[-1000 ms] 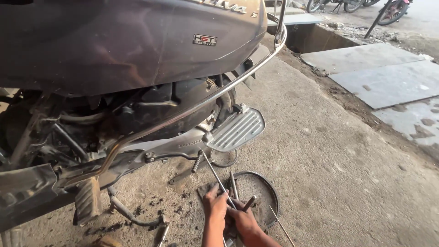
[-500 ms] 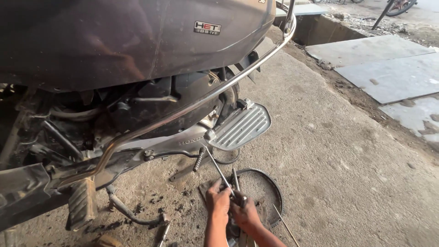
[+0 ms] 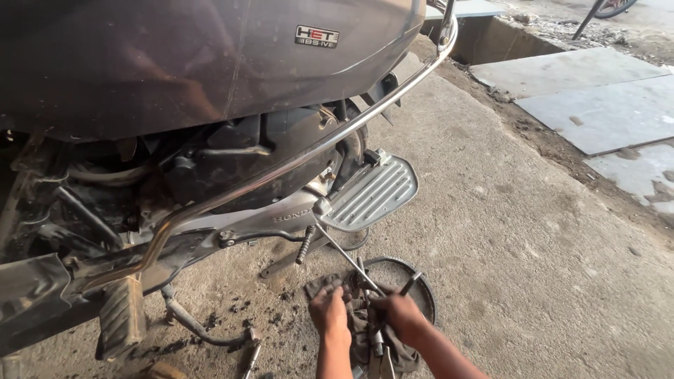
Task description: Repairing and maintaining the engine/transmission side components of a scooter.
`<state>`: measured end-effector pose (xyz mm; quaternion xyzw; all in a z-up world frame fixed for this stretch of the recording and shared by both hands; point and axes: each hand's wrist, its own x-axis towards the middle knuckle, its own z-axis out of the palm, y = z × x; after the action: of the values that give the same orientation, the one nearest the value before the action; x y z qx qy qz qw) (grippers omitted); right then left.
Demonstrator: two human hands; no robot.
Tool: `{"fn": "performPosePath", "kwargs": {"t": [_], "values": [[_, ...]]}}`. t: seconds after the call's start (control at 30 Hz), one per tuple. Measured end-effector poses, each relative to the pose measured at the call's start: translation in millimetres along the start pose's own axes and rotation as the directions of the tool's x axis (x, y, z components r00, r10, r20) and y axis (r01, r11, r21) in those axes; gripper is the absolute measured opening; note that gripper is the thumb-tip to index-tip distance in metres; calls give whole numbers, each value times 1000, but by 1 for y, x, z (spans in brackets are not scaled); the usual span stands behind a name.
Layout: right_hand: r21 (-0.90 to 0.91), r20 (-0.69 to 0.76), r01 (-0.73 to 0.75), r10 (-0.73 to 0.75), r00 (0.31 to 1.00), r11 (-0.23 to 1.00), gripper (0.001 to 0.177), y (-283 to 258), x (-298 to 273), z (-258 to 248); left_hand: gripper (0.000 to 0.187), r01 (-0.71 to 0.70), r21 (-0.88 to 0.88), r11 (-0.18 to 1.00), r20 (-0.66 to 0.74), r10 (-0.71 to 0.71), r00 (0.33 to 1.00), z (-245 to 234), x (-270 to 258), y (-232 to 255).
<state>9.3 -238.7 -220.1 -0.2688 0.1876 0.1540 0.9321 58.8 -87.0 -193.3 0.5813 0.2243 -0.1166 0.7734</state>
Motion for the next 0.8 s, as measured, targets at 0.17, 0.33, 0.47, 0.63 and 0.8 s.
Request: {"fn": "performPosePath", "kwargs": {"t": [0.17,0.33,0.47,0.63,0.8], "values": [[-665,-161,174,-366,916,726,48,5,-3,7,16,40,-28,999,-90,-43,995,-1,0,-7],[-363,-250,47,-146,957,930,45,9,-15,33,21,25,-7,1000,12,-25,1000,1,-11,5],[-315,-318,14,-119,941,949,32,29,-9,30,29,-60,151,987,80,48,996,1,-11,11],[-753,-150,207,-468,871,625,24,48,3,23,38,-53,83,995,101,44,994,-6,-9,7],[-723,-288,74,-397,871,687,26,41,-11,45,37,9,-33,999,145,-4,989,-10,-10,7]]}}
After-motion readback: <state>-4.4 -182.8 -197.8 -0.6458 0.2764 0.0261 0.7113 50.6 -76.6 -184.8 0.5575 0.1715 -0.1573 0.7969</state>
